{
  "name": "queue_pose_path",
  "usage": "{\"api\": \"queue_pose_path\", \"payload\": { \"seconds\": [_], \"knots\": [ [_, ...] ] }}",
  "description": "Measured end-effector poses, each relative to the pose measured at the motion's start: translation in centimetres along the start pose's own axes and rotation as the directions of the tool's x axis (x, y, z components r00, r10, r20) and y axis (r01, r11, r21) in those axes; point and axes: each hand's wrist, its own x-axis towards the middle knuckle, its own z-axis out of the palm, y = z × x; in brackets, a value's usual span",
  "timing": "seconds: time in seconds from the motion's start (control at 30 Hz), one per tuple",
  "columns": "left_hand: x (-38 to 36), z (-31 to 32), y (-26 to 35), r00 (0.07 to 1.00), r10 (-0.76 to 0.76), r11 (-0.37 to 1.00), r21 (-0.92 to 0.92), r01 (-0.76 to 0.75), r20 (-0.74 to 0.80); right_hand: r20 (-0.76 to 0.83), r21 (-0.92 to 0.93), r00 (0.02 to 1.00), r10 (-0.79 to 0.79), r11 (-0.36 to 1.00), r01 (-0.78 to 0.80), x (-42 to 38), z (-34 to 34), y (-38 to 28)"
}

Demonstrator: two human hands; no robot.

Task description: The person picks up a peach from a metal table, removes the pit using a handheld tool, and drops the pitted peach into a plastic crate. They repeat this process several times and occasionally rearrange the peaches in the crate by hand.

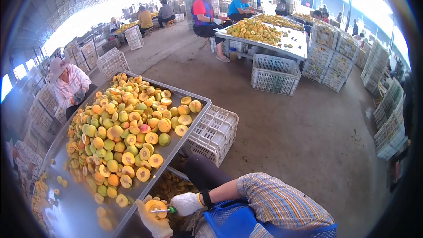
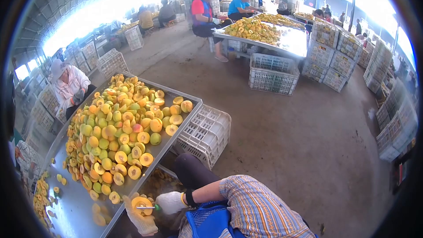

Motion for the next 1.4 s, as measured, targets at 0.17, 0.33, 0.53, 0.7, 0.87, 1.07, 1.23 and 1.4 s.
{"api": "queue_pose_path", "payload": {
  "seconds": [0.17, 0.33, 0.53, 0.7, 0.87, 1.07, 1.23, 1.4],
  "knots": [
    [0.9, -1.5, 0.0, 0.979, 0.025, 0.965, 0.25, -0.076, 0.202, 0.0, 0.124, 1.0, -0.011, 0.992, 0.011, 0.1, 1.9, 1.4],
    [2.1, -2.7, -0.3, 0.958, 0.077, 0.878, 0.436, -0.195, 0.275, -0.017, 0.015, 0.996, -0.083, 0.996, 0.083, -0.7, 0.8, 0.4],
    [2.9, -2.8, -1.1, 0.848, 0.12, 0.989, 0.009, -0.145, 0.517, 0.407, 0.76, 0.896, -0.179, 0.611, -0.223, -0.6, 3.6, 1.1],
    [2.6, -0.5, -1.3, 0.992, -0.056, 0.957, -0.276, 0.085, 0.112, 0.293, 0.347, 0.952, -0.09, 0.938, -0.018, 0.2, 0.9, 0.0],
    [6.7, -6.0, -0.5, 0.997, 0.011, 0.9, -0.435, -0.041, -0.072, 0.036, -0.028, 0.995, 0.098, 0.995, -0.097, 1.3, -0.7, -1.9],
    [3.9, -11.5, 3.9, 0.986, 0.054, 0.895, -0.429, -0.118, -0.159, 0.039, -0.443, 0.986, 0.163, 0.887, -0.13, 4.2, 0.6, 3.7],
    [-1.2, -16.7, 7.1, 0.909, 0.131, 0.979, -0.092, -0.181, -0.395, 0.047, -0.498, 0.986, 0.16, 0.86, -0.116, 4.7, 0.6, 4.7],
    [-3.0, -22.6, 8.4, 0.643, 0.749, -0.25, 0.831, 0.498, -0.16, 0.243, -0.562, 0.964, 0.107, 0.826, 0.05, 4.2, 1.8, 7.2]
  ]
}}
